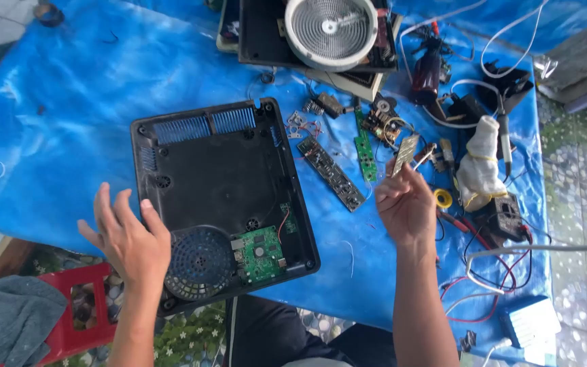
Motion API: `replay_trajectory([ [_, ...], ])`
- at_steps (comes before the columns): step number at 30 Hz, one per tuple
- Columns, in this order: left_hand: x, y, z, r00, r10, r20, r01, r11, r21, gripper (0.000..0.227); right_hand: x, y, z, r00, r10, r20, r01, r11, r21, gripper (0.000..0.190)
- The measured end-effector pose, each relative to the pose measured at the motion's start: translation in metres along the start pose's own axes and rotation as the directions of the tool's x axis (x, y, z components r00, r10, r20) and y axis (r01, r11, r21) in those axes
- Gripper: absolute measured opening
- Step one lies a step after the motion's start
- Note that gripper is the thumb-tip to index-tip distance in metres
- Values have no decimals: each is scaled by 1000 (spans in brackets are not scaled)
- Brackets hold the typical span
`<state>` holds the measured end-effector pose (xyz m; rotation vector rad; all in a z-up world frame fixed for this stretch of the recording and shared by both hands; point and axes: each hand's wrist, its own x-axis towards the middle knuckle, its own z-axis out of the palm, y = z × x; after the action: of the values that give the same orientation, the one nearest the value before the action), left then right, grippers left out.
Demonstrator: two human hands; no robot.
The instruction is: Positioning and aligning multiple circuit boards into an appliance's plastic housing during assembly or repair.
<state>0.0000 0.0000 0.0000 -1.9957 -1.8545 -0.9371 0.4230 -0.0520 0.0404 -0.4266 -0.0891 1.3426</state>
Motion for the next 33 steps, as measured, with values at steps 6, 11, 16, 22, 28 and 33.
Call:
replay_trajectory([
  [6,36,77,-63,993,-20,-120,-27,927,-373,28,-9,19,20,998,14,-55,-14,1000,-10,18],
  [11,40,149,-67,980,132,-148,-197,735,-648,33,-19,28,15,994,102,-46,-103,994,-33,12],
  [16,9,220,-30,971,207,-123,-213,499,-840,38,-35,42,24,993,83,-86,-95,984,-150,16],
  [22,-35,251,3,991,124,-56,-111,493,-863,12,-46,36,28,990,89,-114,-116,958,-261,21],
  [28,-45,249,-14,983,132,130,55,462,-885,13,-44,21,35,995,-71,-69,52,966,-254,11],
  [33,-19,253,-47,981,115,157,101,392,-914,49,-45,29,22,994,-83,-74,48,921,-386,19],
])
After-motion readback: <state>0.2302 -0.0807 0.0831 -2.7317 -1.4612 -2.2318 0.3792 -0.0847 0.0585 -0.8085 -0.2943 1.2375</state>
